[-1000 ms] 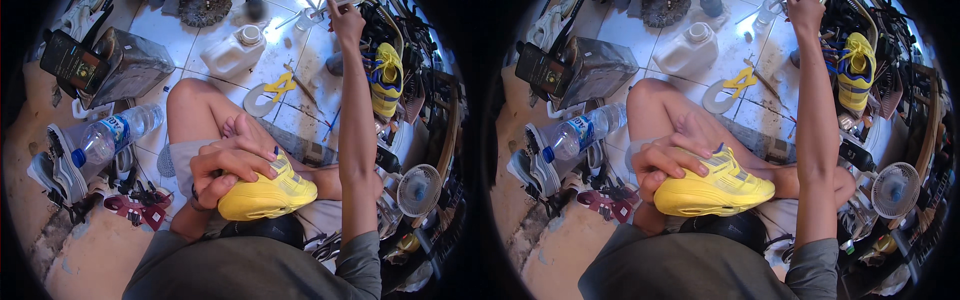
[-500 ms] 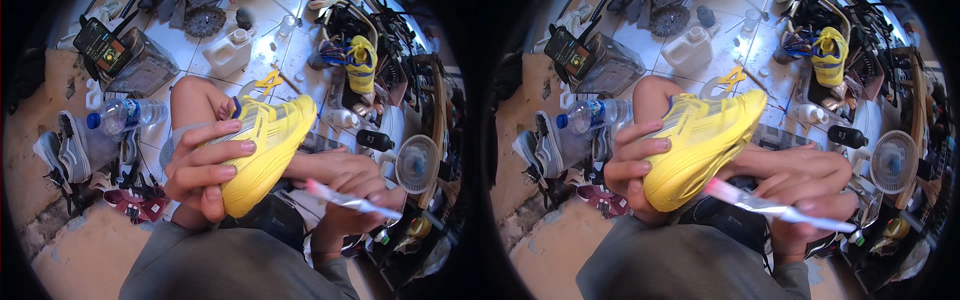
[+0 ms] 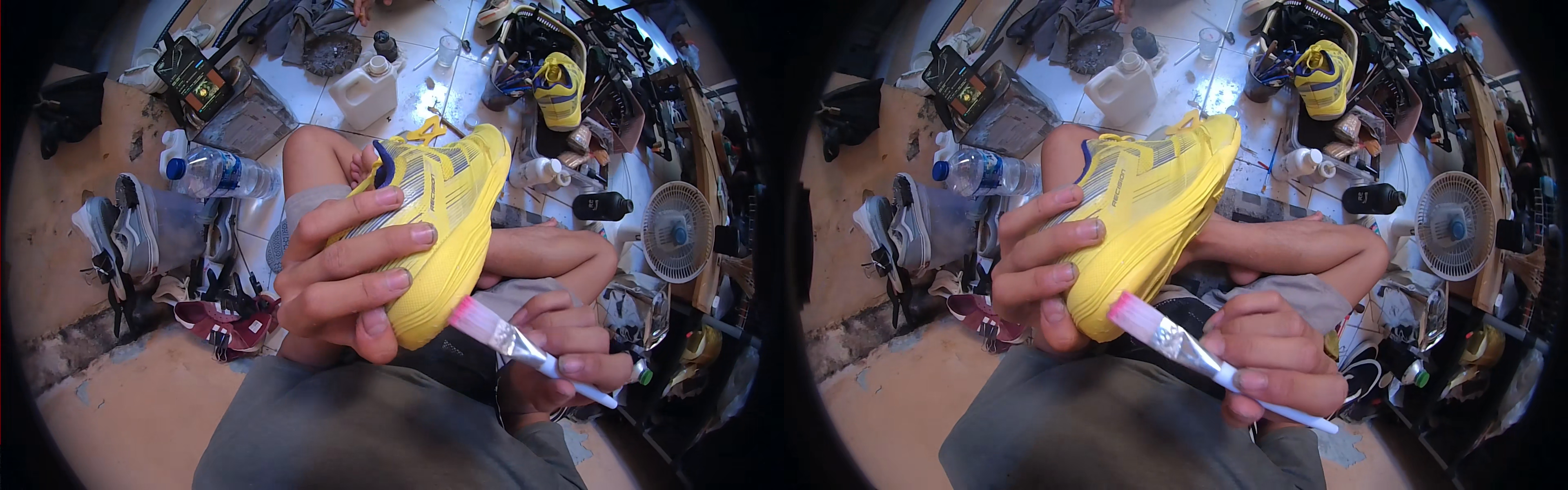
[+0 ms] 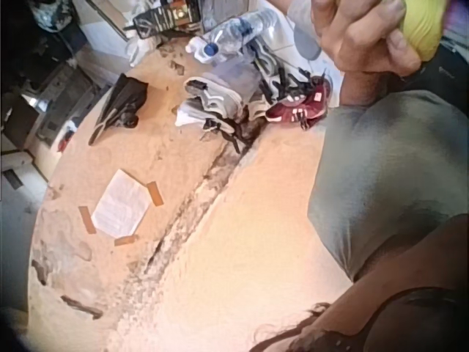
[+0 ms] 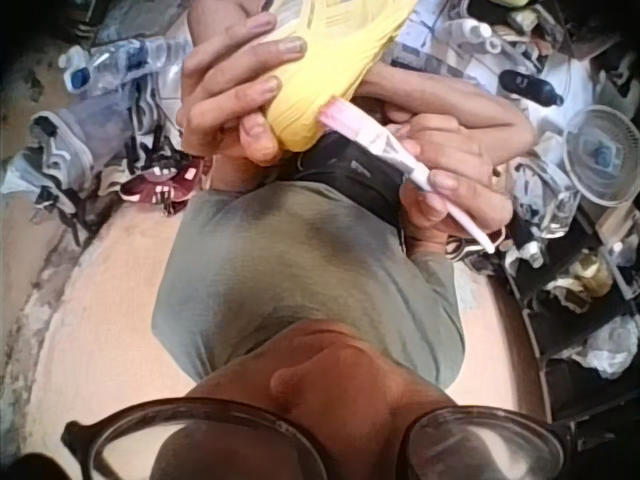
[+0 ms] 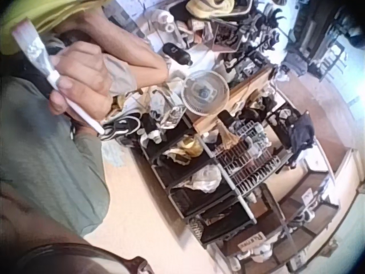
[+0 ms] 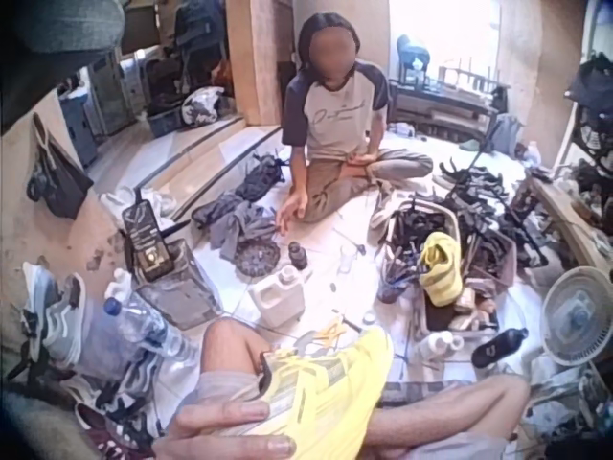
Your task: Applying yellow paint or adhesive to the sole of a sneaker using a brush.
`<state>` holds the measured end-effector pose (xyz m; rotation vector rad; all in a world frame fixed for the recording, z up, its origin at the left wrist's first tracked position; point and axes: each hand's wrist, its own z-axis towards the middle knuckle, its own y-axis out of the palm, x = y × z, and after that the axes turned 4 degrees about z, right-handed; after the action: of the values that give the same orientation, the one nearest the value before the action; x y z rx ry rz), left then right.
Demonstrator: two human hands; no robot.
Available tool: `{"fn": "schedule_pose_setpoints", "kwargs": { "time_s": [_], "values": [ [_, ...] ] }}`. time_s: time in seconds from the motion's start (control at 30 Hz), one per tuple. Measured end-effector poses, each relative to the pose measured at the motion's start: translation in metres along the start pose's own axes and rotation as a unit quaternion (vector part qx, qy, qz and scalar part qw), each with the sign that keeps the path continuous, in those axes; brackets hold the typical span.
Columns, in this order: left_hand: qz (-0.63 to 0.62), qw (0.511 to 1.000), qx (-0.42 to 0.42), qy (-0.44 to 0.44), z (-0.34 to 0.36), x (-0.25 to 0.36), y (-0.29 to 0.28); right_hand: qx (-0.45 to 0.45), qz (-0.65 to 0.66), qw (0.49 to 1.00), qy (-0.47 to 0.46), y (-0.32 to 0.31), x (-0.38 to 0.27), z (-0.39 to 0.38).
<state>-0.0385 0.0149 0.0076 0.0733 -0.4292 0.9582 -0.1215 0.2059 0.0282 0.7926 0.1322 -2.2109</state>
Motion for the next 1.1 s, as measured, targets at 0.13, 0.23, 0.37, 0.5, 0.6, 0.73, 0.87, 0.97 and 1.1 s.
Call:
{"fn": "schedule_pose_setpoints", "kwargs": {
  "time_s": [0.13,0.23,0.37,0.5,0.6,0.73,0.87,0.97,1.1],
  "values": [
    [0.0,1.0,0.009,0.02,0.001,0.004,-0.001,0.061,-0.17,0.979,0.093,0.001,-0.012,0.01],
    [0.003,1.0,-0.003,0.027,0.002,0.006,-0.002,0.043,-0.061,0.997,-0.005,-0.006,-0.012,0.004],
    [0.005,0.999,0.014,0.039,0.002,0.006,-0.001,-0.063,-0.09,0.994,0.013,-0.008,-0.014,0.004],
    [0.013,0.998,0.025,0.051,0.003,0.006,-0.001,0.005,-0.128,0.991,0.02,-0.004,-0.013,0.001],
    [0.012,0.998,0.026,0.051,0.003,0.008,0.0,0.01,-0.062,0.996,-0.059,0.004,-0.01,-0.003],
    [0.022,0.998,0.041,0.052,0.001,0.008,-0.002,0.027,-0.133,0.989,0.053,-0.002,-0.007,0.002],
    [0.017,0.998,0.033,0.052,0.0,0.009,-0.004,0.032,-0.126,0.99,0.054,-0.008,-0.018,0.009],
    [0.009,0.997,0.023,0.071,-0.001,0.008,-0.004,-0.003,-0.108,0.994,0.02,0.001,-0.019,0.006],
    [0.015,0.996,0.058,0.065,-0.004,0.01,-0.002,0.06,-0.185,0.976,0.096,-0.002,-0.011,0.01]
  ]
}}
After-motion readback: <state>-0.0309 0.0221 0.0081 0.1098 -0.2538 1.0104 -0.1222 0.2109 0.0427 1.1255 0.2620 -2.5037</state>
